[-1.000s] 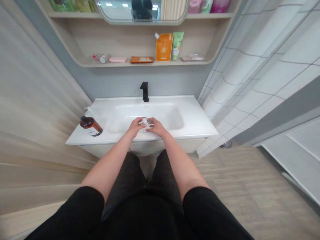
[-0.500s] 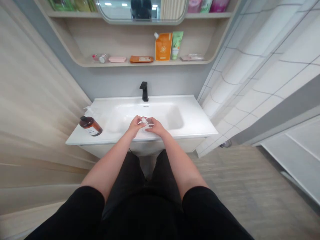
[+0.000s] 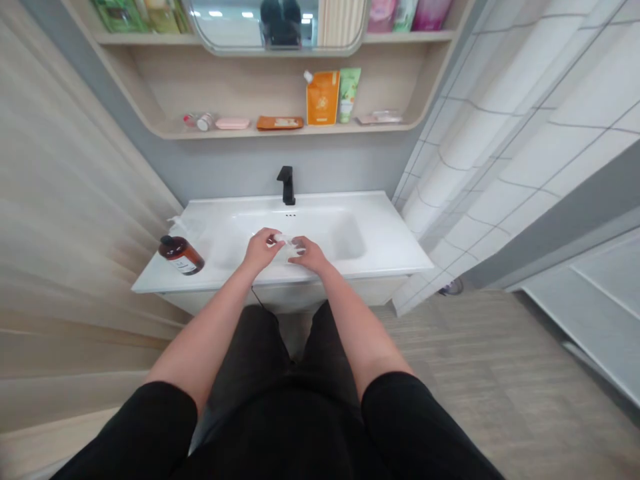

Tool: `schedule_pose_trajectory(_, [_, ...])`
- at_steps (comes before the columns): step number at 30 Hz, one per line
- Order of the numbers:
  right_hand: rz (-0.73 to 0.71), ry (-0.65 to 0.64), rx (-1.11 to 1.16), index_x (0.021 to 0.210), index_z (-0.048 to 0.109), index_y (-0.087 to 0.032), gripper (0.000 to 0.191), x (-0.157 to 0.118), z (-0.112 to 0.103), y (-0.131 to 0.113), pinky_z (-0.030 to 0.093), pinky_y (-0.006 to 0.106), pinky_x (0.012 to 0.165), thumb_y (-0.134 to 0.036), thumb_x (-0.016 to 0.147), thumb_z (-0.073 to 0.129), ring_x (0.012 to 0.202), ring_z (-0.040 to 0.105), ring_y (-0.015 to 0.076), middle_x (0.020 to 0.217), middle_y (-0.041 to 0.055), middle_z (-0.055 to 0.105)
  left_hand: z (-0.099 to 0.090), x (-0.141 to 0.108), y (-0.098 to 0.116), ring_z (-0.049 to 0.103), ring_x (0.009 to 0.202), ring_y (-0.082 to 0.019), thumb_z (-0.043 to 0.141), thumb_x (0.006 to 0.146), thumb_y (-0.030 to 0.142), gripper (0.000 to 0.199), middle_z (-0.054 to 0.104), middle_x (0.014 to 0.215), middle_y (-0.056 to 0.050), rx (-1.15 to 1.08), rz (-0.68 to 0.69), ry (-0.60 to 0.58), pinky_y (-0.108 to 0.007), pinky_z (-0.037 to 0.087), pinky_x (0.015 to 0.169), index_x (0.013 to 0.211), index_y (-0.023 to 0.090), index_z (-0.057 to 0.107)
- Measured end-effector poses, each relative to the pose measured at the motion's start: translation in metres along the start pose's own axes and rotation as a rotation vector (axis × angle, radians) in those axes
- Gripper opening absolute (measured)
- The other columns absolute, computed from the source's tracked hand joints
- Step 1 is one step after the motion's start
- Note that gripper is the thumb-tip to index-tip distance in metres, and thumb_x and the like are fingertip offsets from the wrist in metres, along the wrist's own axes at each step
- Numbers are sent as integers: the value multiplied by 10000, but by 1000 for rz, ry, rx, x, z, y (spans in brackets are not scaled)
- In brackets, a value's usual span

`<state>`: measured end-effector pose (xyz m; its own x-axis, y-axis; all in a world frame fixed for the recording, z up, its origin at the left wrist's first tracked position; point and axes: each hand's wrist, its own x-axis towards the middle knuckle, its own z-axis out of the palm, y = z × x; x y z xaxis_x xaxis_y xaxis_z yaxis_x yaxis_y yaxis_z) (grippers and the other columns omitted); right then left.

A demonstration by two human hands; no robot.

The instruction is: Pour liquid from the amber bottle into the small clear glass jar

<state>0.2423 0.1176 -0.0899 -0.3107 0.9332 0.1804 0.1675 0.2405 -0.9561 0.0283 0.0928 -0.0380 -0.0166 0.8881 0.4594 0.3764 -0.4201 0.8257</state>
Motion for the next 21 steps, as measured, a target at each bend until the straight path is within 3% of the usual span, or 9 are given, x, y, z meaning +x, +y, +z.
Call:
schedule_pose_trajectory(8, [8,4,-20,1185,702,-268,654,1,0,1,641,499,1026,-297,587,967,1112,734,271,1274,71,751,-16,13,13,621,721,-173,810,828,258,362,777,1115,-59,63,-62,33,-359,547,816,1189,231,823])
schedule_pose_trajectory(13, [11,26,1,1168,698,-277,643,1,0,2,633,513,1052,-323,587,970,1130,733,274,1251,60,757,-19,7,24,614,681,-172,834,816,324,311,795,1045,-42,70,-97,105,-354,555,788,1115,237,820])
schedule_pose_trajectory(16, [32,57,47,1167,686,-276,650,0,-1,2,626,532,1068,-353,586,968,1118,734,278,1255,66,752,-27,-3,36,654,717,-188,839,806,343,271,777,950,-30,86,-153,211,-363,562,809,1050,233,791])
schedule_pose_trajectory(19, [56,101,91,1192,670,-282,685,-1,-2,2,627,547,1063,-419,594,975,1116,734,287,1286,78,738,-52,-31,51,718,853,-218,834,803,396,290,761,938,-28,17,-167,339,-369,591,865,1026,240,733])
schedule_pose_trajectory(21, [62,120,116,1206,656,-285,717,-1,-2,2,633,545,1049,-458,590,980,1126,735,294,1297,83,727,-85,-61,62,743,923,-229,827,785,423,314,756,973,-27,-68,-170,440,-388,618,893,1004,253,679])
